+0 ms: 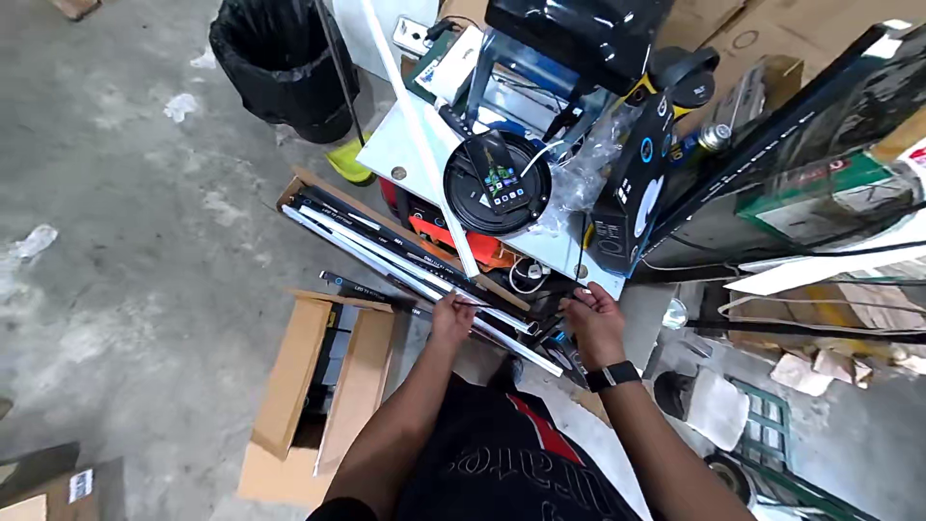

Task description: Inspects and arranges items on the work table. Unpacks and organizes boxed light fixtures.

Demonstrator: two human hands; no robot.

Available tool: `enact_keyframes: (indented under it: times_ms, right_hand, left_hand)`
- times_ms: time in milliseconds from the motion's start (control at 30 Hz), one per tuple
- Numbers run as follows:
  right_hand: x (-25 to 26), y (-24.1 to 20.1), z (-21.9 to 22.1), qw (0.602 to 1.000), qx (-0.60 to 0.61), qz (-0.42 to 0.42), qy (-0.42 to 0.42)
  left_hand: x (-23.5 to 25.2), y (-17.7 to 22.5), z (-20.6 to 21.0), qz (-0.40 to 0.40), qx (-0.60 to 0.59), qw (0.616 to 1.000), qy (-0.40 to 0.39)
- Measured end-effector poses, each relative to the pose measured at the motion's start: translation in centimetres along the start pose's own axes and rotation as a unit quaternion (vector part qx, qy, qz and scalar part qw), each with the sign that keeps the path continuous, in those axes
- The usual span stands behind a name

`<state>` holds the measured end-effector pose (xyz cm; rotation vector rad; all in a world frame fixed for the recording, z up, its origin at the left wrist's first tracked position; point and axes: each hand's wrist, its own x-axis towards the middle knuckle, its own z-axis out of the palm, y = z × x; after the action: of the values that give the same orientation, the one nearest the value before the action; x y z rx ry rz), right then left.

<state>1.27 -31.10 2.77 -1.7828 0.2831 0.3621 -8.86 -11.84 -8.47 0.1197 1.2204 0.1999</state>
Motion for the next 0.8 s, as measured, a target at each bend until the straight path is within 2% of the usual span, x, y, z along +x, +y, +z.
enact_keyframes:
  times_ms: [167, 267, 433, 533, 600, 667, 733, 800]
  right_hand:
    - [1.2, 2.8, -0.8, 0.999, 0.005, 0.014, 0.039]
    - [1.7, 3.7, -1.1, 0.999, 0.011, 0.008, 0.039]
    - [1.9, 4.6, 0.1, 0.999, -0.030, 0.003, 0.012]
    - [2.3, 5.4, -0.3, 0.995, -0.092, -0.002, 0.033]
    - [1.5, 5.1, -0.8, 0.987, -0.148, -0.042, 0.046]
    - [0.1, 4.5, -0.9, 0.978, -0.159, -0.136, 0.010]
    - [-2.2, 3.0, -0.4, 0.959, -0.131, -0.238, -0.084]
    - [-4.7, 0.9, 1.3, 0.936, -0.086, -0.280, -0.197]
  left_hand:
    - [2.7, 5.0, -6.8, 0.069, -0.066, 0.993, 0.071]
    - [2.5, 7.6, -9.1, 0.156, -0.023, 0.985, 0.073]
    - [-2.2, 9.9, -9.4, 0.271, 0.091, 0.958, -0.020]
    - [-4.6, 9.1, -9.1, 0.340, 0.172, 0.918, -0.111]
    - [-6.1, 7.9, -9.0, 0.363, 0.227, 0.888, -0.167]
    - [-7.6, 6.3, -8.4, 0.377, 0.280, 0.861, -0.195]
    - [-9.0, 4.4, -7.7, 0.390, 0.341, 0.827, -0.218]
    - [-10.1, 2.7, -7.0, 0.398, 0.418, 0.783, -0.231]
